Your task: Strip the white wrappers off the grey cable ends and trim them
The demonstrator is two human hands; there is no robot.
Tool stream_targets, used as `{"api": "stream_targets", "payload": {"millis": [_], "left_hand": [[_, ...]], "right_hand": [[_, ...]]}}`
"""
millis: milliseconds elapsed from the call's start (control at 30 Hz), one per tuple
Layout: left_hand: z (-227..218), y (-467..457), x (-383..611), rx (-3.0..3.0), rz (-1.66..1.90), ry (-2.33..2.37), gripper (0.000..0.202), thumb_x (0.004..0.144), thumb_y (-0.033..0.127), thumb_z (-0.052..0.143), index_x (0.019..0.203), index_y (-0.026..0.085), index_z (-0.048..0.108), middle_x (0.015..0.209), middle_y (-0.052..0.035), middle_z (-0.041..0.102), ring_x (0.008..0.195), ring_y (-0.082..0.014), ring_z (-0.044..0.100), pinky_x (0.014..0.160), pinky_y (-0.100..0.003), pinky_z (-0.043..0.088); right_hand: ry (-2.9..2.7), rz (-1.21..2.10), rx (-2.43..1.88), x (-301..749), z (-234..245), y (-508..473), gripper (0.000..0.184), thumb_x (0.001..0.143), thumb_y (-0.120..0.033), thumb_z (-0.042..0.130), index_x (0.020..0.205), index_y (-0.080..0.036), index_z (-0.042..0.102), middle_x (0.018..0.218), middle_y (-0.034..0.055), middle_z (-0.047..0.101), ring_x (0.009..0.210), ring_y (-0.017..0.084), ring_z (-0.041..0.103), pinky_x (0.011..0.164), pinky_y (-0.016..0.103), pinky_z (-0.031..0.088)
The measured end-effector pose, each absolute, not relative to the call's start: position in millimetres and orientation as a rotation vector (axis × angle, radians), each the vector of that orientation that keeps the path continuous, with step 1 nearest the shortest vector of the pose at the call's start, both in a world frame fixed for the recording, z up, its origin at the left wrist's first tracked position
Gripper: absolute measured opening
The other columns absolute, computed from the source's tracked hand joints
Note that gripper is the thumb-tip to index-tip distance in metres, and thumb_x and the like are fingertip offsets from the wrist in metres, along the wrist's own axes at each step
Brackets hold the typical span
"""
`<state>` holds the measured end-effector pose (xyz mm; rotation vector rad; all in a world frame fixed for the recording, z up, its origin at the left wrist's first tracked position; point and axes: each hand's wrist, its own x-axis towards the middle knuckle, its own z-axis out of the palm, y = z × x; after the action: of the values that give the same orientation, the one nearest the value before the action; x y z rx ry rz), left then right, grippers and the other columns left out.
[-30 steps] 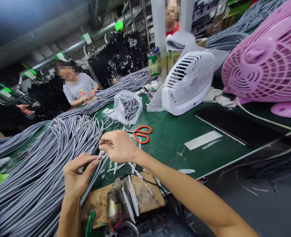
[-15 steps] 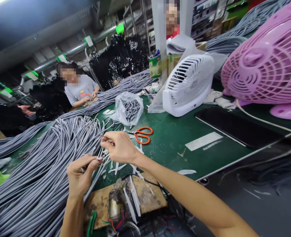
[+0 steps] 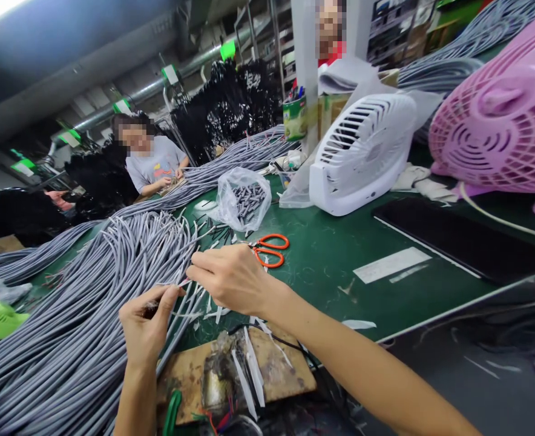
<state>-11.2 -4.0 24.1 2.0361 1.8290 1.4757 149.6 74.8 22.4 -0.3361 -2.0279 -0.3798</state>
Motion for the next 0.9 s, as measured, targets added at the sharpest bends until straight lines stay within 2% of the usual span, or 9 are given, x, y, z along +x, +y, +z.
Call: {"api": "stream_targets", "payload": {"millis": [100, 267, 400, 533, 733, 900], "left_hand": [[22.5, -2.5, -12.9, 2.185, 1.431, 1.867, 0.022, 0.078, 0.026, 0.057, 0.063, 0.015, 0.069, 0.053, -0.0006, 0.063, 0.045, -0.0103, 0.052, 0.046, -0.021, 0.038], [21.5, -1.0, -16.4, 2.311, 1.334, 1.852, 0.018, 0.078, 0.022, 0.057, 0.067, 0.017, 0.07, 0.053, -0.0005, 0.061, 0.045, -0.0104, 0.051, 0.046, -0.022, 0.038], [22.1, -3.0, -18.0, 2.235, 1.361, 1.784, 0.021, 0.078, 0.026, 0.058, 0.063, 0.017, 0.07, 0.052, -0.0006, 0.061, 0.045, -0.0105, 0.049, 0.047, -0.022, 0.039], [24.1, -5.1, -17.4, 2.082, 1.426, 1.856, 0.025, 0.079, 0.029, 0.056, 0.062, 0.016, 0.069, 0.054, -0.0014, 0.063, 0.048, -0.0115, 0.053, 0.047, -0.022, 0.039], [26.0, -4.2, -15.5, 2.099, 1.402, 1.894, 0.028, 0.078, 0.03, 0.056, 0.058, 0.015, 0.069, 0.05, -0.0007, 0.061, 0.044, -0.0105, 0.05, 0.045, -0.021, 0.037], [26.7, -2.4, -13.9, 2.021, 1.374, 1.86, 0.028, 0.078, 0.03, 0.055, 0.058, 0.015, 0.069, 0.052, -0.0014, 0.065, 0.046, -0.012, 0.055, 0.046, -0.021, 0.04]], "right_hand": [[-2.146, -0.438, -0.329, 148.4, 21.4, 72.8, 0.035, 0.087, -0.006, 0.032, 0.067, -0.015, 0.059, 0.061, 0.0006, 0.054, 0.054, 0.012, 0.043, 0.05, 0.027, 0.023], [-2.266, -0.387, -0.381, 146.6, 20.2, 72.1, 0.027, 0.082, -0.004, 0.036, 0.068, -0.015, 0.057, 0.065, 0.0017, 0.055, 0.055, 0.013, 0.043, 0.05, 0.028, 0.02], [-2.234, -0.29, -0.475, 146.2, 19.4, 77.0, 0.021, 0.082, -0.01, 0.041, 0.072, -0.013, 0.059, 0.067, 0.0025, 0.055, 0.052, 0.012, 0.041, 0.048, 0.027, 0.018], [-2.087, -0.144, -0.437, 150.7, 21.9, 80.3, 0.023, 0.088, -0.019, 0.043, 0.08, -0.015, 0.064, 0.061, -0.0011, 0.053, 0.05, 0.009, 0.042, 0.047, 0.024, 0.02], [-2.085, -0.342, -0.337, 149.5, 21.0, 76.2, 0.032, 0.091, -0.016, 0.037, 0.074, -0.016, 0.064, 0.057, -0.0013, 0.05, 0.051, 0.01, 0.041, 0.048, 0.025, 0.022], [-2.15, -0.469, -0.344, 145.2, 20.6, 70.4, 0.039, 0.09, -0.008, 0.027, 0.068, -0.015, 0.058, 0.059, 0.0004, 0.049, 0.053, 0.012, 0.039, 0.051, 0.027, 0.023]]}}
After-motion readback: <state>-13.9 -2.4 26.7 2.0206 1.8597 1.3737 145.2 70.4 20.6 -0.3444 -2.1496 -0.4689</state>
